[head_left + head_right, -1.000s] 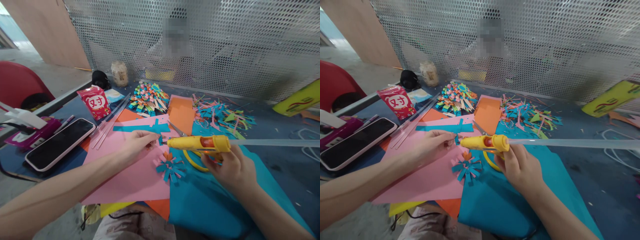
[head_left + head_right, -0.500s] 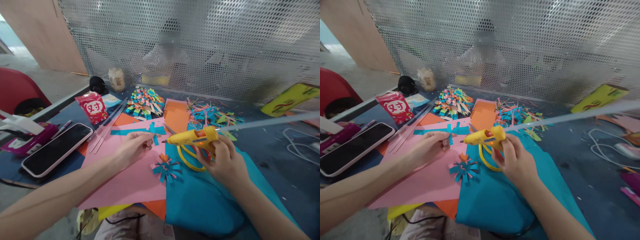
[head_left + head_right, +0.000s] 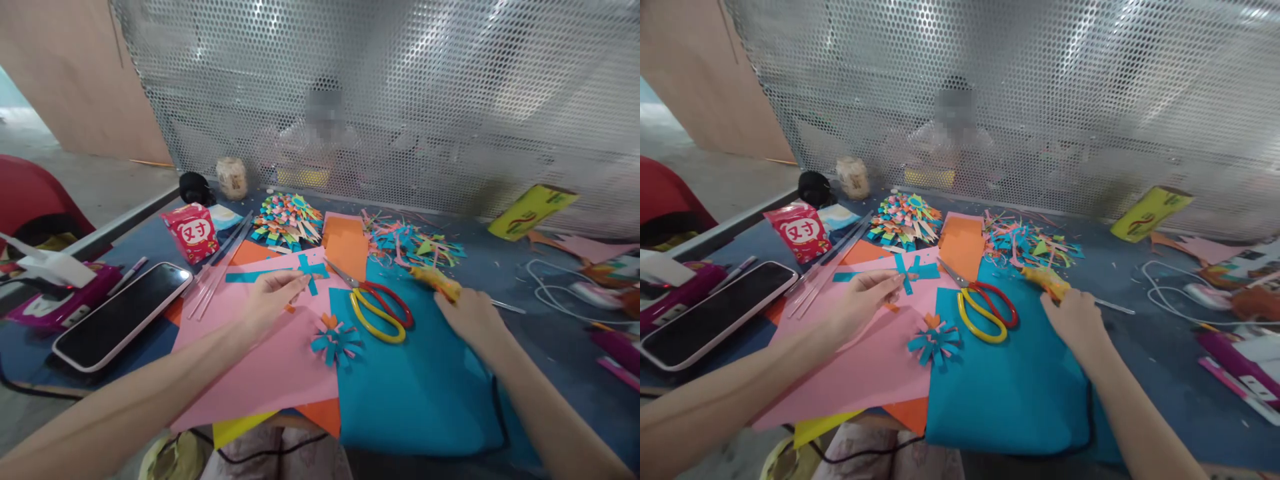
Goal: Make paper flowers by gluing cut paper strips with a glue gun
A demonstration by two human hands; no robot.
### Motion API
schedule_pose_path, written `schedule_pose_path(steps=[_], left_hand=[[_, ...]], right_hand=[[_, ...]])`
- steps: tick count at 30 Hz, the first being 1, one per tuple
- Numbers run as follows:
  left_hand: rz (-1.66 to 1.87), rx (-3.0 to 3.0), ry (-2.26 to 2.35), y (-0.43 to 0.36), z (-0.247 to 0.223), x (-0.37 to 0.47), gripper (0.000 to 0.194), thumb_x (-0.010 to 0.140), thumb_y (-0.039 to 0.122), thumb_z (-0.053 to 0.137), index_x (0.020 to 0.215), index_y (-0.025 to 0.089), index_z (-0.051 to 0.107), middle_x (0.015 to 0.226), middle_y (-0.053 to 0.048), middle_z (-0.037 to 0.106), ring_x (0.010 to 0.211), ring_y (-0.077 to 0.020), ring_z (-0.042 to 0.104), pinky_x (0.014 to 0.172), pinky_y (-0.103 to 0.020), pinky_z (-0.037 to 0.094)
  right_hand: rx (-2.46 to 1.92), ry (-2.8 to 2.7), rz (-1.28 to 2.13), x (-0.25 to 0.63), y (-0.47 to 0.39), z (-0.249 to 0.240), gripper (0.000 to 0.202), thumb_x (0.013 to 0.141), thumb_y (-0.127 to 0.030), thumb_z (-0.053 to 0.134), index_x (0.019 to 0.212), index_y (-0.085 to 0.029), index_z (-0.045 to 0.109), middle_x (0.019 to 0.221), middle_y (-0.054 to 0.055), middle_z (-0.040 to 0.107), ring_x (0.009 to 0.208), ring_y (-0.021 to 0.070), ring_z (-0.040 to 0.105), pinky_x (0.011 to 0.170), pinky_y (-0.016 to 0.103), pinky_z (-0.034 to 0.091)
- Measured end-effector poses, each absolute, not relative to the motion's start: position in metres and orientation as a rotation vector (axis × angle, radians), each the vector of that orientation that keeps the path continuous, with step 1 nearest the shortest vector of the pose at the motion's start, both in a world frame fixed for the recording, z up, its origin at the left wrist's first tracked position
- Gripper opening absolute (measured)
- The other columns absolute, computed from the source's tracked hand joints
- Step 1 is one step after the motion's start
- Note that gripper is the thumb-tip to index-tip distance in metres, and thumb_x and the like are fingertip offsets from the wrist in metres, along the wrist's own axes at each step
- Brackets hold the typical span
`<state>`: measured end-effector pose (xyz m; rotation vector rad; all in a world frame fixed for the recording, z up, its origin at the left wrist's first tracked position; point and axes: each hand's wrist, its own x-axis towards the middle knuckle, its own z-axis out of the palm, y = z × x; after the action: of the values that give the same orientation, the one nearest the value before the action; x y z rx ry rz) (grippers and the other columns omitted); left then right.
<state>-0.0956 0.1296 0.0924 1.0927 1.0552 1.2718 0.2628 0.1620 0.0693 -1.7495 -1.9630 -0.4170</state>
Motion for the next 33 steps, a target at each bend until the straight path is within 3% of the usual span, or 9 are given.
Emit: schedule_pose_path(steps=[4, 7, 11, 13, 18, 21, 25, 27, 33], left_hand=[[1.375, 1.307, 1.097, 0.125, 0.099, -0.094, 0.02, 0.064, 0.036, 0.072, 0.059, 0.017, 0.067, 0.062, 0.0, 0.058, 0.06, -0.0112, 0.047, 0.056, -0.025, 0.036], [1.397, 1.448, 1.049, 0.12, 0.102, -0.093, 0.018, 0.069, 0.031, 0.068, 0.057, 0.018, 0.066, 0.063, -0.001, 0.057, 0.062, -0.0127, 0.05, 0.06, -0.026, 0.039], [1.351, 1.593, 1.026, 0.118, 0.102, -0.094, 0.019, 0.074, 0.026, 0.063, 0.057, 0.018, 0.066, 0.063, -0.001, 0.055, 0.062, -0.0126, 0.05, 0.06, -0.025, 0.039], [1.364, 1.606, 1.057, 0.121, 0.099, -0.096, 0.018, 0.075, 0.026, 0.062, 0.059, 0.018, 0.066, 0.063, -0.001, 0.053, 0.062, -0.0121, 0.049, 0.06, -0.025, 0.038], [1.392, 1.481, 1.11, 0.128, 0.09, -0.098, 0.018, 0.075, 0.031, 0.062, 0.065, 0.018, 0.068, 0.067, -0.001, 0.056, 0.065, -0.0129, 0.051, 0.061, -0.025, 0.039], [1.391, 1.397, 1.113, 0.13, 0.087, -0.097, 0.018, 0.075, 0.033, 0.063, 0.067, 0.018, 0.069, 0.073, -0.002, 0.06, 0.068, -0.0134, 0.054, 0.062, -0.025, 0.041], [1.378, 1.416, 1.095, 0.13, 0.086, -0.096, 0.018, 0.075, 0.032, 0.063, 0.067, 0.018, 0.07, 0.073, -0.003, 0.061, 0.069, -0.0136, 0.055, 0.063, -0.026, 0.041], [1.384, 1.418, 1.104, 0.13, 0.087, -0.096, 0.017, 0.074, 0.031, 0.063, 0.066, 0.018, 0.07, 0.071, -0.002, 0.061, 0.066, -0.0128, 0.053, 0.061, -0.025, 0.041], [1.377, 1.367, 1.12, 0.13, 0.09, -0.096, 0.016, 0.073, 0.031, 0.063, 0.066, 0.018, 0.069, 0.074, -0.002, 0.063, 0.07, -0.0134, 0.055, 0.064, -0.025, 0.042]], right_hand=[[-1.906, -1.874, -0.589, 0.227, 0.152, 0.082, 0.035, 0.084, -0.047, 0.047, 0.085, -0.015, 0.061, 0.081, 0.021, 0.057, 0.075, 0.0373, 0.058, 0.054, 0.044, 0.04], [-1.627, -2.13, -0.446, 0.184, 0.144, 0.1, 0.027, 0.085, -0.035, 0.051, 0.103, -0.018, 0.06, 0.101, 0.015, 0.063, 0.097, 0.0335, 0.059, 0.075, 0.046, 0.045], [-1.399, -2.421, 0.092, 0.132, 0.131, 0.115, 0.02, 0.089, -0.026, 0.044, 0.087, -0.019, 0.062, 0.088, 0.007, 0.067, 0.084, 0.0207, 0.062, 0.076, 0.035, 0.047], [-1.41, -2.521, 0.313, 0.119, 0.127, 0.117, 0.015, 0.086, -0.029, 0.051, 0.085, -0.018, 0.062, 0.086, 0.006, 0.065, 0.082, 0.0198, 0.062, 0.074, 0.033, 0.048], [-1.098, -2.708, 0.615, 0.128, 0.125, 0.118, 0.022, 0.083, -0.021, 0.053, 0.105, -0.024, 0.058, 0.113, 0.006, 0.06, 0.112, 0.0205, 0.053, 0.095, 0.037, 0.045], [-0.981, -2.817, 0.639, 0.141, 0.126, 0.117, 0.042, 0.079, -0.02, 0.059, 0.12, -0.026, 0.052, 0.126, 0.007, 0.055, 0.122, 0.0232, 0.047, 0.103, 0.043, 0.04], [-1.042, -2.821, 0.524, 0.141, 0.123, 0.112, 0.065, 0.07, -0.037, 0.073, 0.129, -0.025, 0.049, 0.133, 0.01, 0.053, 0.129, 0.031, 0.042, 0.103, 0.049, 0.04], [-0.982, -2.852, 0.468, 0.135, 0.124, 0.109, 0.057, 0.074, -0.042, 0.07, 0.125, -0.023, 0.053, 0.131, 0.011, 0.055, 0.126, 0.0307, 0.045, 0.103, 0.051, 0.039], [-0.75, -2.88, 0.333, 0.132, 0.131, 0.096, 0.036, 0.085, -0.027, 0.059, 0.121, -0.022, 0.058, 0.124, 0.009, 0.063, 0.117, 0.0236, 0.056, 0.1, 0.044, 0.046]])
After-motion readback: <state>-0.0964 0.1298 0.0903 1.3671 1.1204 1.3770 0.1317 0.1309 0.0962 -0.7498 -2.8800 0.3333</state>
